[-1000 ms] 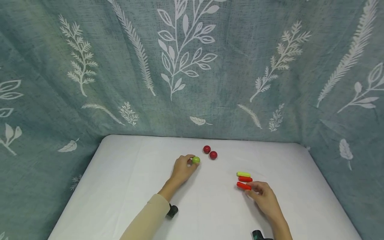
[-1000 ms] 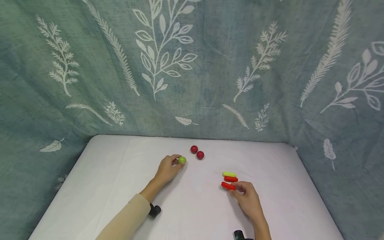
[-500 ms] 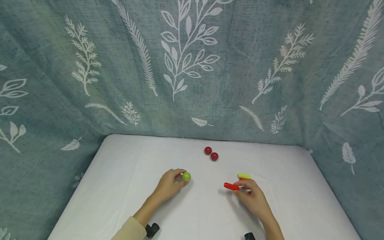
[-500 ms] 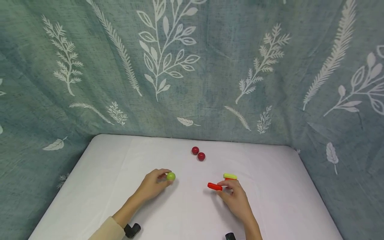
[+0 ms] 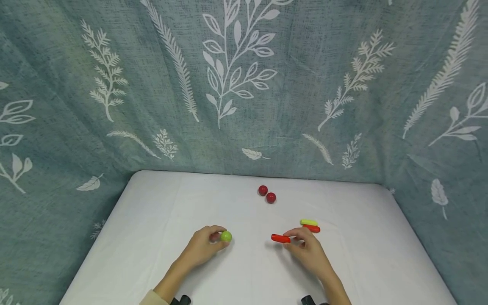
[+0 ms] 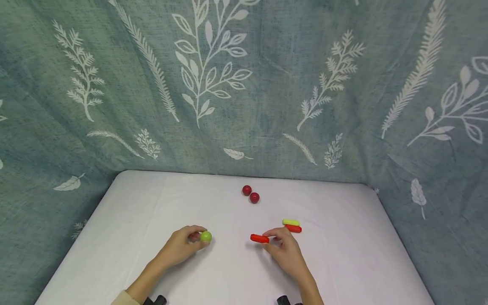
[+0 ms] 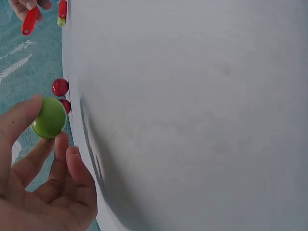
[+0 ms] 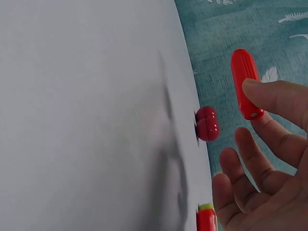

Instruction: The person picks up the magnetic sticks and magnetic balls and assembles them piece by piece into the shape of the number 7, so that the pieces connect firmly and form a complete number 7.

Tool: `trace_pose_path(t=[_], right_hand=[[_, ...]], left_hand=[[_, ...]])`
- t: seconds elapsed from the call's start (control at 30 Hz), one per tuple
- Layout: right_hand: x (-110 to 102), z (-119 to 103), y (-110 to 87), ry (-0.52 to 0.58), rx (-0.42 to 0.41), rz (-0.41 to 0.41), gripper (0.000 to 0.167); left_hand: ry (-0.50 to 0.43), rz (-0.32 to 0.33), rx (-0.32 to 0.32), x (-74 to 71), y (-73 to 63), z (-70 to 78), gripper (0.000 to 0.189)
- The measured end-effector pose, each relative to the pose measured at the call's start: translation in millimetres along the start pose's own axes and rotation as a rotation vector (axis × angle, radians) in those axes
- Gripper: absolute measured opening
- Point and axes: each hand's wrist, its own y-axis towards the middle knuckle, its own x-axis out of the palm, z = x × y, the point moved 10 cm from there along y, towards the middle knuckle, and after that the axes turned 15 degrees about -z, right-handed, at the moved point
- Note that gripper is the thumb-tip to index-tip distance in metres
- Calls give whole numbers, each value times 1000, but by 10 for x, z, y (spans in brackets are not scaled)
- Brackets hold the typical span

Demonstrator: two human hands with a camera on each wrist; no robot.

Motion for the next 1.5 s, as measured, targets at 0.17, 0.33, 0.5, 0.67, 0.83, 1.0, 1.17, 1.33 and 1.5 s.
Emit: trace_pose_path(t=[0.17, 0.33, 0.5, 0.67, 0.83, 1.0, 1.17, 1.33, 1.5], right_hand=[[123, 12, 42, 9, 25, -28, 25], [251, -25, 103, 20, 17, -64, 24], [357, -77, 152, 19, 7, -90, 23], [439, -131, 209, 0, -13, -100, 23], [515, -192, 270, -5, -35, -115, 22], [584, -222, 321, -9, -38, -132, 22], [656, -274, 379, -12, -63, -152, 20], [721, -302, 425, -24, -71, -161, 18], [785, -339, 469, -21, -95, -175, 17]], left_hand=[[-4, -22, 12, 18, -37, -27, 39], [-12, -36, 9, 28, -68, -52, 39], [-20, -44, 0, 37, -84, -68, 38], [-11, -46, -13, 48, -76, -84, 36], [-7, -35, -25, 46, -77, -94, 35], [-7, -28, -36, 47, -69, -97, 34], [-3, -30, -45, 48, -65, -100, 34], [0, -37, -40, 49, -67, -91, 34], [-15, -39, -39, 47, -63, -87, 32]])
